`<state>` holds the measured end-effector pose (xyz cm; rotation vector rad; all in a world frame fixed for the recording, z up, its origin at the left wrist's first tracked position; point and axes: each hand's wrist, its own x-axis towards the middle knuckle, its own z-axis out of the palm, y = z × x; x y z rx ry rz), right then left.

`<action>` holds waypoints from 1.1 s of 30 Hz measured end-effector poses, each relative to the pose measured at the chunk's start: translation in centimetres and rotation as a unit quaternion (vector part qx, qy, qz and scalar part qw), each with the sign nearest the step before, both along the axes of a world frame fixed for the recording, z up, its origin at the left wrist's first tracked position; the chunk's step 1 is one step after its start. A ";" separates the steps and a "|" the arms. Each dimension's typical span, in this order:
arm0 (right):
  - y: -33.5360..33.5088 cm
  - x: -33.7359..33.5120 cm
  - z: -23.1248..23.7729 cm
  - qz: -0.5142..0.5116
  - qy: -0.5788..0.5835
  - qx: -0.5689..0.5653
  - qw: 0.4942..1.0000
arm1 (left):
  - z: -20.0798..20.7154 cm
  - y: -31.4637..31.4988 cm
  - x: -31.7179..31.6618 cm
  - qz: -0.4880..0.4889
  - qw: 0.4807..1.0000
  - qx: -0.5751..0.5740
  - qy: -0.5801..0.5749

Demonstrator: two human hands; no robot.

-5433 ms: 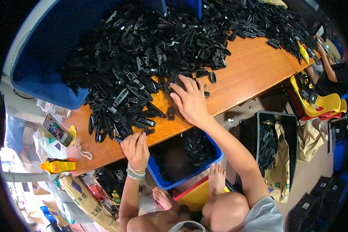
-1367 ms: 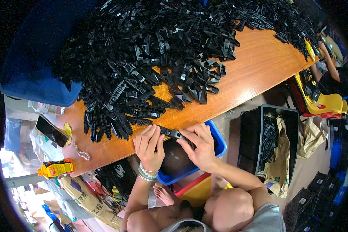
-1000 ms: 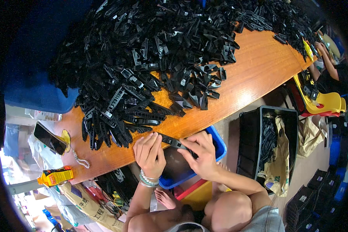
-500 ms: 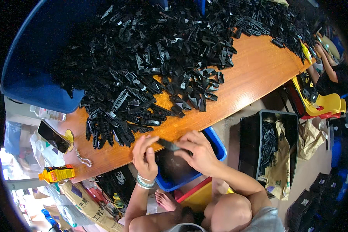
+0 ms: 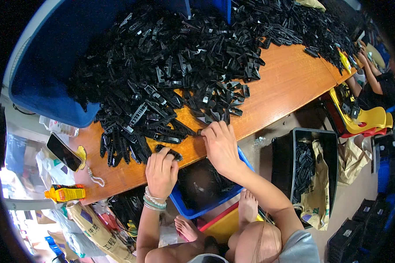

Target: The person assembles plastic components by fitting small plastic clips onto long plastic bases by hand and dropping the assembled parts into a blue bin.

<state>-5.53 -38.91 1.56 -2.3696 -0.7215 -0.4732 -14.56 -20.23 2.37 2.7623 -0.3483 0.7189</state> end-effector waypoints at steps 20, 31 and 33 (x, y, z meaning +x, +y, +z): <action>-2.2 -1.4 1.8 0.071 0.253 0.137 0.955 | 1.0 0.0 0.1 0.046 0.961 -0.254 0.098; -1.1 -0.9 1.0 0.173 0.192 0.121 0.958 | 0.7 0.3 0.8 -0.013 0.959 -0.260 0.112; -0.8 -0.8 1.1 0.184 0.168 0.087 0.965 | 0.4 -0.4 0.5 -0.008 0.962 -0.251 0.105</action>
